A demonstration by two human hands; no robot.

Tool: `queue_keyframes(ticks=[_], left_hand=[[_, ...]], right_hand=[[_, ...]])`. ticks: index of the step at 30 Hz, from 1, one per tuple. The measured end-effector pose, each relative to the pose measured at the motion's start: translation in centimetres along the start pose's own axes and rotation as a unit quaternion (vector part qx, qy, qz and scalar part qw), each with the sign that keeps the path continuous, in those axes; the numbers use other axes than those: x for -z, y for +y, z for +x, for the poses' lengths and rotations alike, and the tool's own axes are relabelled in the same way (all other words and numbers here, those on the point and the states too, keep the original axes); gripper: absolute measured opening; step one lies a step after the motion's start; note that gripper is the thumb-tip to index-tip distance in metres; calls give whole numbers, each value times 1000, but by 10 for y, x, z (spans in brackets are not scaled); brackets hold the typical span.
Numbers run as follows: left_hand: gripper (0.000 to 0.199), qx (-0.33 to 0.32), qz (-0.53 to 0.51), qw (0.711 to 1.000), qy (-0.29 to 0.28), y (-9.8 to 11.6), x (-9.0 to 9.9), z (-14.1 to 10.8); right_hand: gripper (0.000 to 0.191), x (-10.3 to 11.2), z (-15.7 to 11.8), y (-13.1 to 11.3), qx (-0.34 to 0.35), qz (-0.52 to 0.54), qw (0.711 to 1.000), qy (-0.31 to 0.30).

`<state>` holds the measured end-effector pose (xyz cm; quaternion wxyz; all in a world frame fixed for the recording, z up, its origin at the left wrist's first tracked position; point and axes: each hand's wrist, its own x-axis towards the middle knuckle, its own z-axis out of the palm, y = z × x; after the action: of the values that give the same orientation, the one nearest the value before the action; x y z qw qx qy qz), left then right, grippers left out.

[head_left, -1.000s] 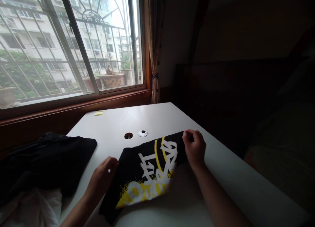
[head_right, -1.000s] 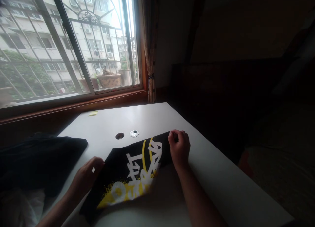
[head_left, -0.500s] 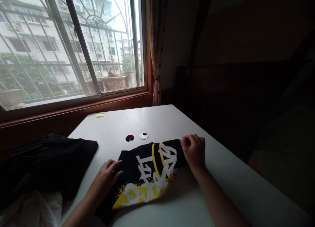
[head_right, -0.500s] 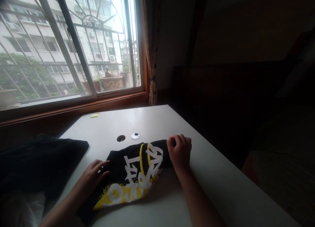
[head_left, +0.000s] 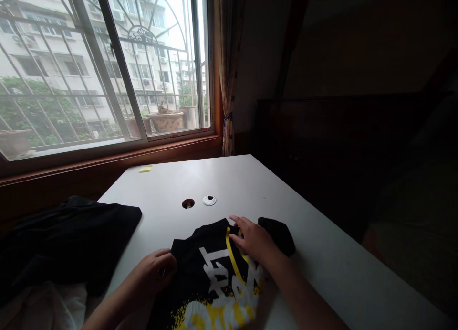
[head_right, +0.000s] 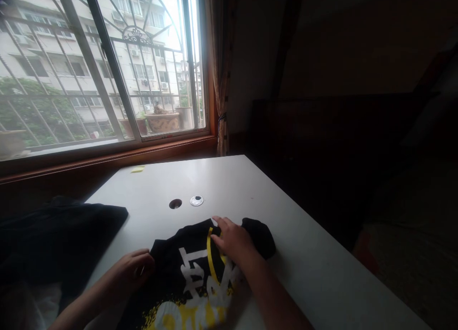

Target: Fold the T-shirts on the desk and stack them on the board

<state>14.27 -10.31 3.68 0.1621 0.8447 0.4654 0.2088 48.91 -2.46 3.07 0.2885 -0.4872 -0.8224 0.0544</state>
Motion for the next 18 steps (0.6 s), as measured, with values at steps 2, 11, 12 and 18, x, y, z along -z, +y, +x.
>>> queue_keyframes(ticks=[2, 11, 12, 18], left_hand=[[15, -18, 15, 999, 29, 2, 1, 1], [48, -21, 7, 993, 114, -30, -21, 3], [47, -23, 3, 993, 113, -31, -23, 3], [16, -22, 48, 992, 118, -14, -11, 7]], right_hand=[[51, 2, -1, 0, -15, -6, 1000, -27], [20, 10, 4, -9, -15, 60, 994, -93], [20, 9, 5, -9, -6, 74, 994, -82], [26, 8, 5, -15, 32, 121, 992, 26]])
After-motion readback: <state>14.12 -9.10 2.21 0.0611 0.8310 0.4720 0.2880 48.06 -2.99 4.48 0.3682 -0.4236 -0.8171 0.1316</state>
